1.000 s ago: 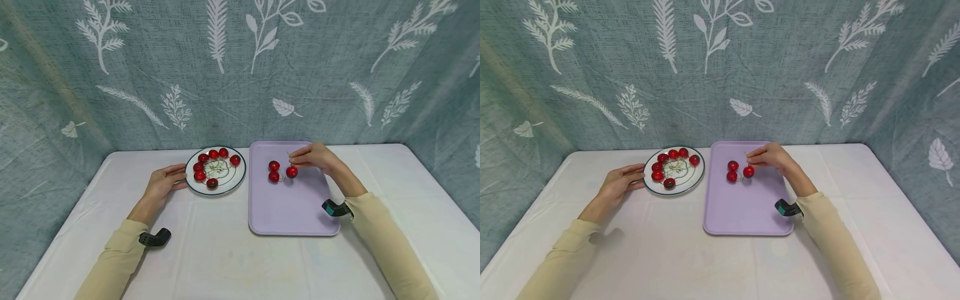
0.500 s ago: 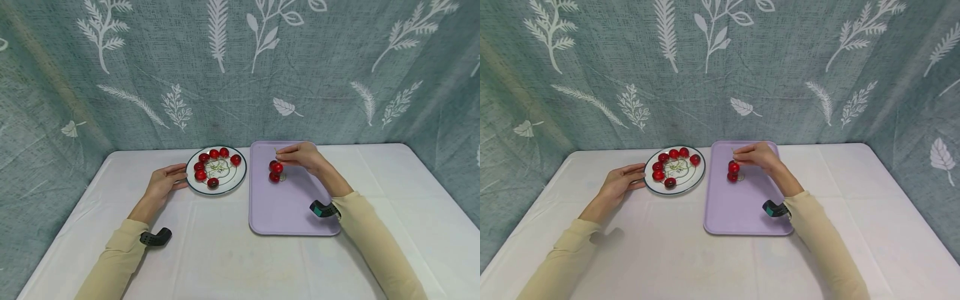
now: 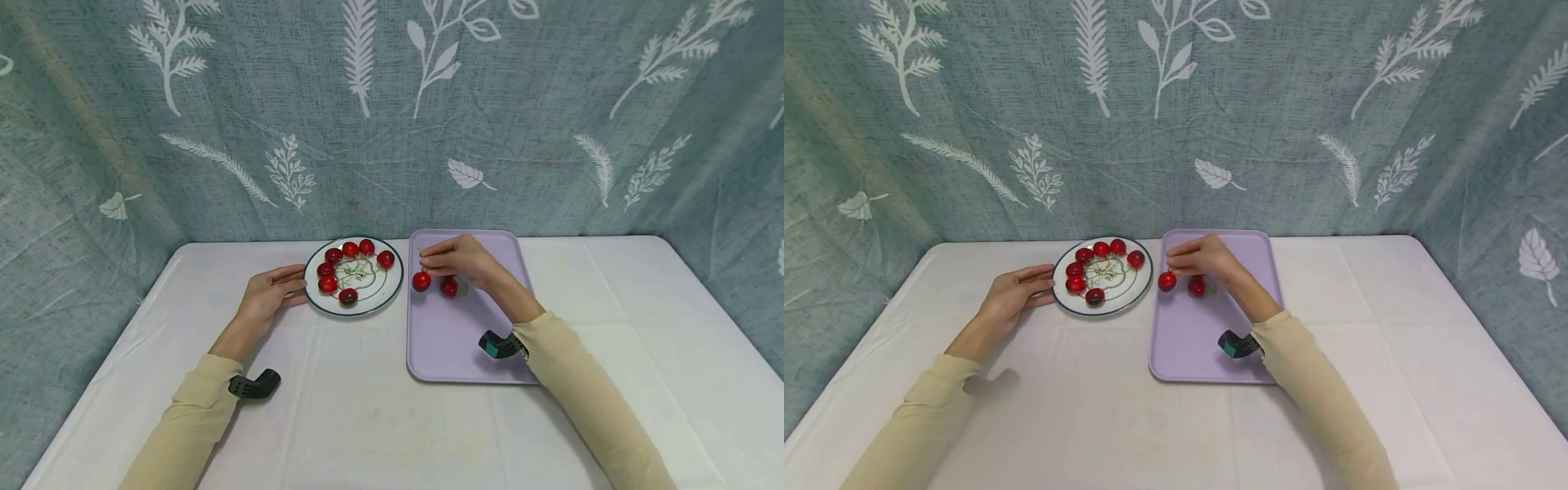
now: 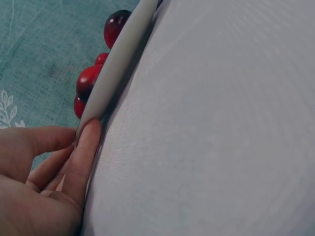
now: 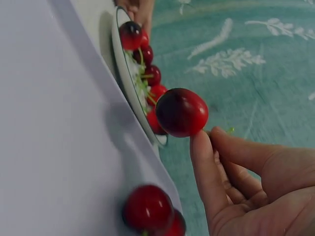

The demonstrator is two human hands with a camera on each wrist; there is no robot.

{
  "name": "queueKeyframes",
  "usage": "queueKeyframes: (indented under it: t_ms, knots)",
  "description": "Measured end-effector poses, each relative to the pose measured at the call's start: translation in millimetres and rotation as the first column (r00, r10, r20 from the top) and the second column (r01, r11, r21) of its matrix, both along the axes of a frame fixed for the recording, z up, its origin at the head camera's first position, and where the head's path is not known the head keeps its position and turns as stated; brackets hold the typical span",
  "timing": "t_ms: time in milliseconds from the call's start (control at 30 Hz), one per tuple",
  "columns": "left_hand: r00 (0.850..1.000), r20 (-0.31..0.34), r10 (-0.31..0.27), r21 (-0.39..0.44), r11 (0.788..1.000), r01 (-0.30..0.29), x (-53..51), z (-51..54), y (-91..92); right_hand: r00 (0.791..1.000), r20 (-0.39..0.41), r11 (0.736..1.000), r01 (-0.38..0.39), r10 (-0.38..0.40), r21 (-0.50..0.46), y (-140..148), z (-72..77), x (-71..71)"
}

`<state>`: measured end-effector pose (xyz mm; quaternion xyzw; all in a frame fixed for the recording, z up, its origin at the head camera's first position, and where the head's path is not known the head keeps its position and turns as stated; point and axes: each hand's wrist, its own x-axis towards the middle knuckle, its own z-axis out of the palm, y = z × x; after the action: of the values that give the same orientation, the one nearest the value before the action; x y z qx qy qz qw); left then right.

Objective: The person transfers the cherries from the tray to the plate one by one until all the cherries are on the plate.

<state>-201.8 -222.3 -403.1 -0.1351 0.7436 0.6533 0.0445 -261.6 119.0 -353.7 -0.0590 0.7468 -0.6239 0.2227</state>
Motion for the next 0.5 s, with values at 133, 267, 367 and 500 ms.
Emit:
queueKeyframes:
  t_ms: [133,267,367,500]
  knots:
    - [1.000,-0.007,-0.005,0.005,1.000,0.005,-0.4,0.0,0.8,1.000,0.002,1.000,-0.015,0.015,-0.006,-13,-2.7,1.5]
    - [1.000,-0.008,-0.003,-0.003,1.000,0.003,-0.6,-0.2,1.6,0.999,-0.013,0.999,-0.044,0.043,-0.025,-23,-7.0,3.8]
    - [1.000,-0.004,-0.003,-0.010,1.000,0.003,-0.4,0.2,1.5,0.999,-0.006,0.998,-0.042,0.042,-0.038,-30,-9.7,4.1]
    - [1.000,0.006,0.006,-0.012,1.000,-0.006,0.3,0.2,0.1,1.000,0.012,0.999,-0.022,0.022,-0.040,-38,-9.9,2.5]
